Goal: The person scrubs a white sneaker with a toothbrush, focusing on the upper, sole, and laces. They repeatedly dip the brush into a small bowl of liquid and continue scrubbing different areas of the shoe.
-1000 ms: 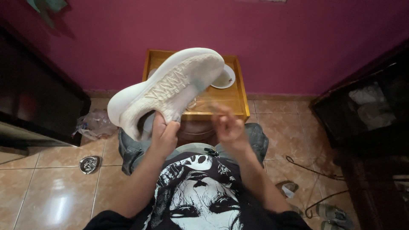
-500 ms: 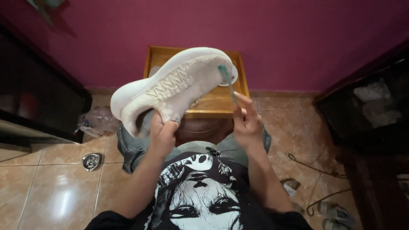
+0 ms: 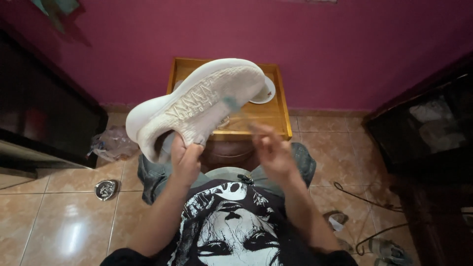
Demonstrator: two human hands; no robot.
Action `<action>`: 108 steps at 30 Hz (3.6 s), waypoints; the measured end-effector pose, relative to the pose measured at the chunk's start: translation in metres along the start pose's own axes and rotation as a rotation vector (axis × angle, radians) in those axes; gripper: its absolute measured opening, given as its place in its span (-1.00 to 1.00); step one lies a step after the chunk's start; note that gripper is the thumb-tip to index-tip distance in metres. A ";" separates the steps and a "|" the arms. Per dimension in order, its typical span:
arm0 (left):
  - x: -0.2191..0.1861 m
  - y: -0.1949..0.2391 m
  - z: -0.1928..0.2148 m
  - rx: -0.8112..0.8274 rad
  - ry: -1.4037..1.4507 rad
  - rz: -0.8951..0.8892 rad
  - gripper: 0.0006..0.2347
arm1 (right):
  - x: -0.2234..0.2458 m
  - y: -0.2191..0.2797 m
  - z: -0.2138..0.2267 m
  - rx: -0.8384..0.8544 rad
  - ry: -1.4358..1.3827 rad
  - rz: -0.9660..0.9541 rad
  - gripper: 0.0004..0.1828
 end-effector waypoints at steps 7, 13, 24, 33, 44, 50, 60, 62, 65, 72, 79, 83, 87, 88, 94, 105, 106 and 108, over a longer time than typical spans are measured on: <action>-0.072 -0.008 -0.033 0.051 0.030 -0.025 -0.47 | 0.018 0.001 -0.005 -0.114 0.037 0.024 -0.63; -0.033 0.001 -0.023 0.090 0.086 -0.054 -0.39 | 0.023 -0.009 0.000 -0.201 0.045 0.075 -0.59; -0.083 -0.009 -0.036 0.142 -0.032 -0.175 -0.46 | 0.053 -0.035 -0.036 -0.431 -0.476 0.331 -0.37; -0.122 -0.017 -0.042 0.159 -0.143 -0.235 -0.52 | 0.031 -0.022 -0.007 -0.309 0.226 0.172 -0.59; 0.000 0.009 -0.002 0.110 -0.094 -0.140 -0.49 | 0.023 0.007 -0.010 -0.238 0.132 0.301 -0.80; -0.036 0.003 -0.014 -0.023 0.292 -0.056 -0.52 | 0.040 -0.011 0.015 -0.087 -0.126 0.245 -0.60; -0.058 0.010 -0.033 -0.123 0.385 -0.037 -0.53 | -0.005 0.003 -0.002 -0.129 -0.005 0.159 -0.54; -0.050 0.012 -0.029 -0.138 0.358 -0.038 -0.55 | -0.004 0.004 -0.012 0.096 -0.275 0.173 -0.63; -0.048 0.017 -0.025 -0.192 0.400 -0.038 -0.51 | 0.019 -0.005 0.009 0.044 -0.094 0.249 -0.68; -0.123 0.004 -0.057 -0.216 0.539 -0.010 -0.50 | 0.024 -0.005 0.011 -0.138 -0.141 0.324 -0.60; -0.132 -0.007 -0.052 -0.257 0.638 -0.059 -0.54 | 0.014 -0.007 0.016 0.093 -0.164 0.306 -0.67; -0.121 -0.004 -0.037 -0.228 0.633 -0.071 -0.51 | 0.026 -0.010 0.022 -0.029 -0.176 0.338 -0.62; -0.122 -0.004 -0.040 -0.230 0.622 -0.085 -0.52 | 0.026 -0.010 0.022 -0.023 -0.177 0.348 -0.63; -0.123 -0.004 -0.040 -0.228 0.614 -0.096 -0.52 | 0.027 -0.010 0.021 0.003 -0.223 0.328 -0.63; -0.125 -0.003 -0.040 -0.235 0.577 -0.130 -0.53 | 0.001 -0.005 0.009 0.062 -0.280 0.333 -0.64; -0.129 -0.003 -0.043 -0.238 0.507 -0.183 -0.54 | 0.026 -0.009 0.028 -0.042 -0.209 0.340 -0.63; -0.129 -0.003 -0.044 -0.236 0.498 -0.192 -0.54 | 0.026 -0.008 0.025 -0.022 -0.235 0.350 -0.65; -0.130 -0.002 -0.044 -0.236 0.488 -0.199 -0.54 | 0.019 -0.007 0.023 0.001 -0.262 0.357 -0.66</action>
Point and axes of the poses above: each hand's wrist, its own y-axis away from the middle knuckle, its own z-axis out of the back of the hand, x = y × z, the point moved 2 cm from there along -y, towards the middle knuckle, and after that the axes turned 4 degrees about y, right-handed, at the moved point
